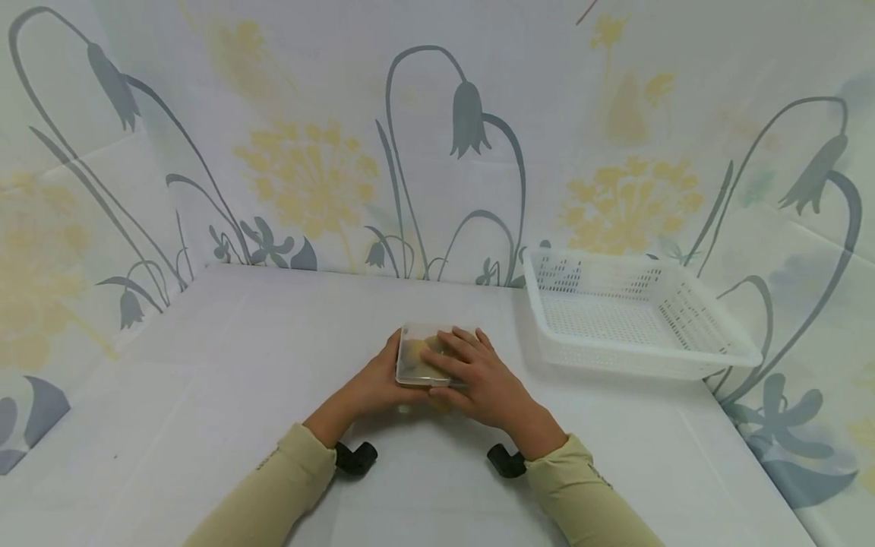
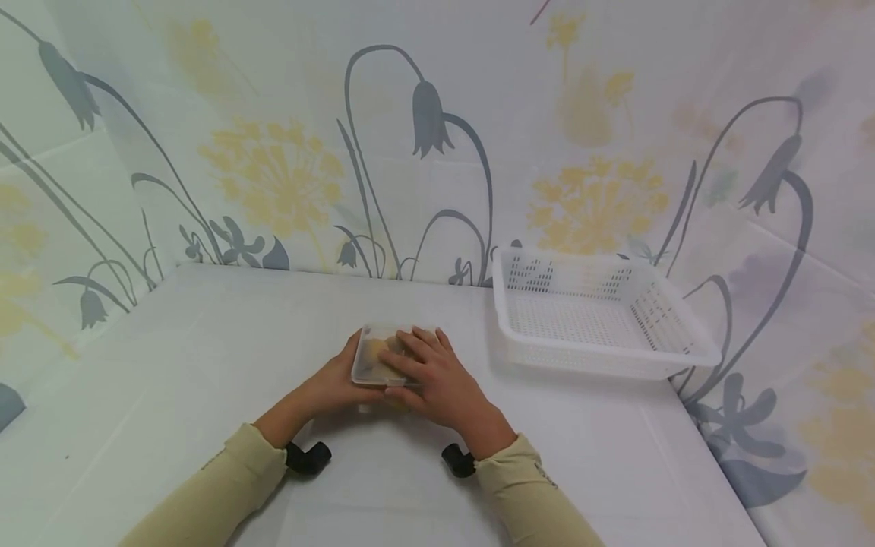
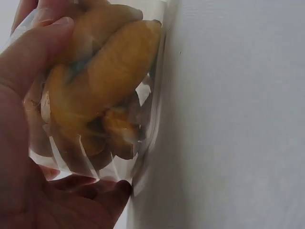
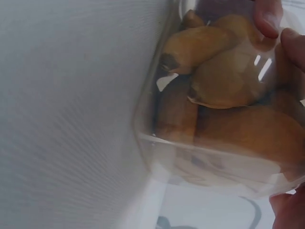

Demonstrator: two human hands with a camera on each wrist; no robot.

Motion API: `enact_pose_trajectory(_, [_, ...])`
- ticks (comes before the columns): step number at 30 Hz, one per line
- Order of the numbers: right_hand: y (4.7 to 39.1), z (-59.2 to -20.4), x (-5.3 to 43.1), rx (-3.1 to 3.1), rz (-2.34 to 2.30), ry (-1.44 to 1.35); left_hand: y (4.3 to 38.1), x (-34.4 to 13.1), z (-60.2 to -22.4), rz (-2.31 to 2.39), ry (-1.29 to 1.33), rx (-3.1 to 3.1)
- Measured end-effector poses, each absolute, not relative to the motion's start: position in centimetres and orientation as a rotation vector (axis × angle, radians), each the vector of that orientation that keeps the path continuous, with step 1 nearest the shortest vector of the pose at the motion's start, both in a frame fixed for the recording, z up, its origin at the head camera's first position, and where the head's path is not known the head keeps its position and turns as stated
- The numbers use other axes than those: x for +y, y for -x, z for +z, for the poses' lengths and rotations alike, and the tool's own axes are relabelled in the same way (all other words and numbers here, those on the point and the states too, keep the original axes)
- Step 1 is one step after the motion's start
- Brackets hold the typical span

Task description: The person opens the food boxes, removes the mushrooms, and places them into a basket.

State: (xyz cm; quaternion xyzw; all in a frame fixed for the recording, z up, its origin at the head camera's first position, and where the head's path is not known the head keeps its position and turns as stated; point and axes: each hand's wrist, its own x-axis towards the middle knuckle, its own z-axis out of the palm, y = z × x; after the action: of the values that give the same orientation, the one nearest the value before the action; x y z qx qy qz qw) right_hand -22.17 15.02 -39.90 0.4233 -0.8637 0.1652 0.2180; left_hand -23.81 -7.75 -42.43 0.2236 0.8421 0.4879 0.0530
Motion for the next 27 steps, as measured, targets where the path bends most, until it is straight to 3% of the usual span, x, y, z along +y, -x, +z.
enact_pose_trajectory(27, [21.9,-38.7,14.6,-2.341,0.413,-1.233,23.6,-7.3,-41.9,1.486,-0.731,2.578])
